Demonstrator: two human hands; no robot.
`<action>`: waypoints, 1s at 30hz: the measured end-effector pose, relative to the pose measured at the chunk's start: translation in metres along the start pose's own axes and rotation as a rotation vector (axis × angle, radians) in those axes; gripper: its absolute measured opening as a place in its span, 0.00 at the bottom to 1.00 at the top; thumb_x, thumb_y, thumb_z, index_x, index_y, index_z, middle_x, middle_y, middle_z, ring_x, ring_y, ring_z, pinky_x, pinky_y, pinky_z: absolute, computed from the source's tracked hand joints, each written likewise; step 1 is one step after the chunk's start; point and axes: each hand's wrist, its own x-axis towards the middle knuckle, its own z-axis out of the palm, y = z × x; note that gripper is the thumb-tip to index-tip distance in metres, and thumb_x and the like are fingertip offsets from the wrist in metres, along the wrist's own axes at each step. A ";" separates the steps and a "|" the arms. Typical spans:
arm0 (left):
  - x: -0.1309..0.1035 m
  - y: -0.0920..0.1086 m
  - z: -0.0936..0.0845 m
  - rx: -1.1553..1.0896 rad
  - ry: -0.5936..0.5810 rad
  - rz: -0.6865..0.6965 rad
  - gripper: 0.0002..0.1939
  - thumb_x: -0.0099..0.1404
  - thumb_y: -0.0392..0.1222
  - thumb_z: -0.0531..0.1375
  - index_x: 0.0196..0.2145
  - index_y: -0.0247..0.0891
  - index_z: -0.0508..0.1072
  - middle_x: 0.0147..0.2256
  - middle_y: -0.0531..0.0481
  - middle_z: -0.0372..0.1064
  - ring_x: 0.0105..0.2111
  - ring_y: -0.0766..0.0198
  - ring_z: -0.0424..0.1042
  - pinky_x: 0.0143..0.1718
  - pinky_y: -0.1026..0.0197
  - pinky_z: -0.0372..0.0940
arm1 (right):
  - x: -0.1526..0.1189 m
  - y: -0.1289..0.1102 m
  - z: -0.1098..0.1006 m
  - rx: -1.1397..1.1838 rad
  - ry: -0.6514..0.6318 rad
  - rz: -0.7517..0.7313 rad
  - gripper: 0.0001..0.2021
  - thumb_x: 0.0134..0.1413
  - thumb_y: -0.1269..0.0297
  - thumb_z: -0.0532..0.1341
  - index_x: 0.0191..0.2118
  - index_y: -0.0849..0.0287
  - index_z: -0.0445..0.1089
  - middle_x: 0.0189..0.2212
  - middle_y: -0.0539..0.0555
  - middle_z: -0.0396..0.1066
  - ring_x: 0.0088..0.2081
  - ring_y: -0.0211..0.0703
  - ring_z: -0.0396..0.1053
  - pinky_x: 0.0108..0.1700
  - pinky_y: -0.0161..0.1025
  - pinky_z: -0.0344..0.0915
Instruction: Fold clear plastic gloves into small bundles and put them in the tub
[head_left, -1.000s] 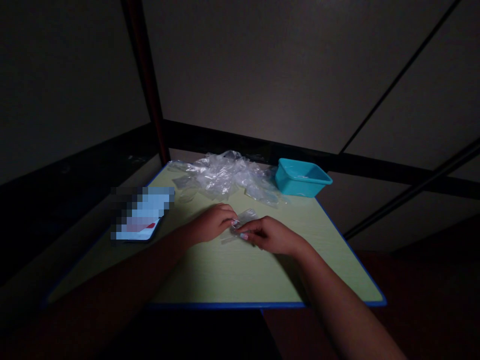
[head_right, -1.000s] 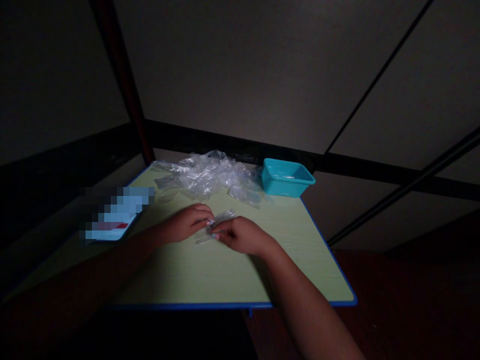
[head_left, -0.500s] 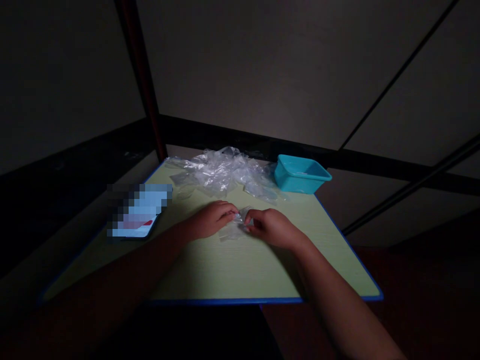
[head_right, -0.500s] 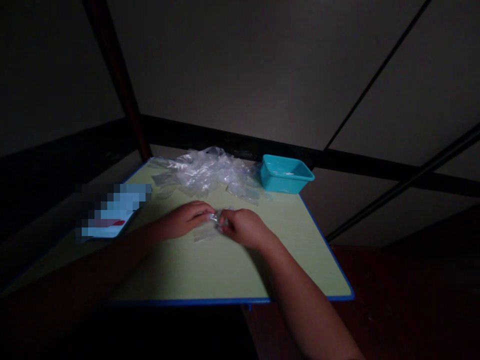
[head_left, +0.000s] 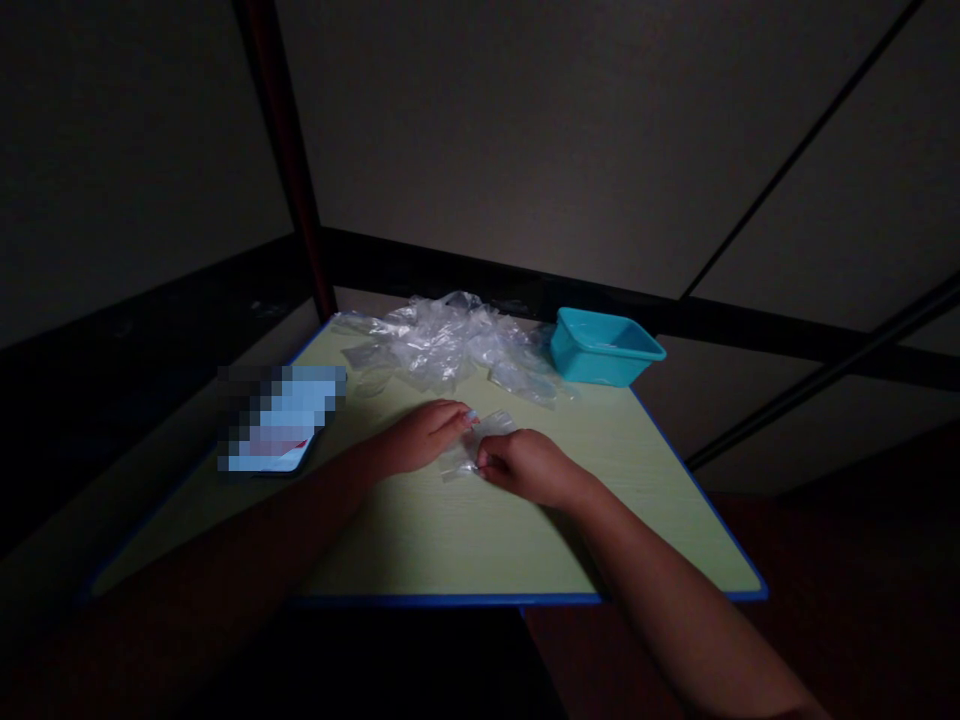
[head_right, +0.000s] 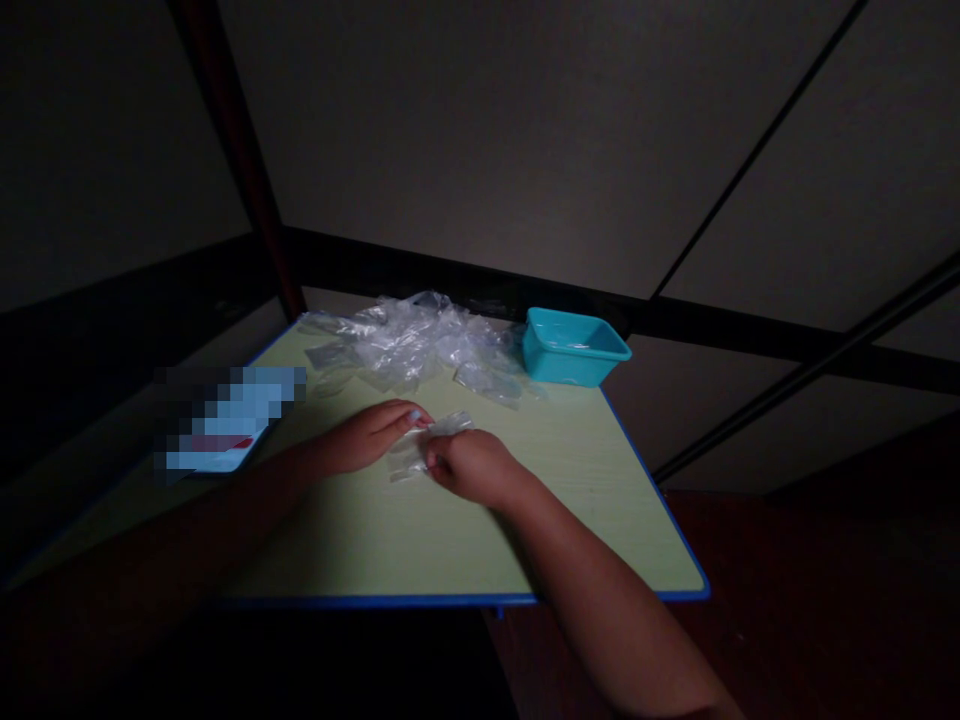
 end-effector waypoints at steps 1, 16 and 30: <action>0.000 0.000 0.000 0.001 -0.001 -0.001 0.17 0.69 0.47 0.46 0.33 0.36 0.70 0.36 0.46 0.71 0.40 0.60 0.70 0.46 0.58 0.63 | 0.000 0.000 0.000 0.007 0.002 0.003 0.03 0.51 0.70 0.60 0.31 0.58 0.72 0.25 0.50 0.71 0.25 0.36 0.62 0.28 0.33 0.49; 0.000 -0.004 -0.005 0.071 -0.121 0.172 0.22 0.70 0.51 0.46 0.32 0.36 0.72 0.33 0.47 0.68 0.37 0.61 0.67 0.43 0.60 0.61 | 0.007 0.004 0.009 0.142 0.060 -0.035 0.02 0.52 0.72 0.59 0.32 0.60 0.68 0.25 0.49 0.68 0.25 0.34 0.60 0.29 0.31 0.49; -0.003 -0.006 -0.007 0.152 -0.220 0.262 0.02 0.62 0.36 0.58 0.32 0.38 0.71 0.36 0.49 0.66 0.40 0.61 0.64 0.44 0.61 0.58 | 0.006 0.025 -0.001 0.478 0.226 0.044 0.09 0.58 0.65 0.54 0.29 0.61 0.66 0.20 0.46 0.61 0.23 0.33 0.57 0.26 0.30 0.51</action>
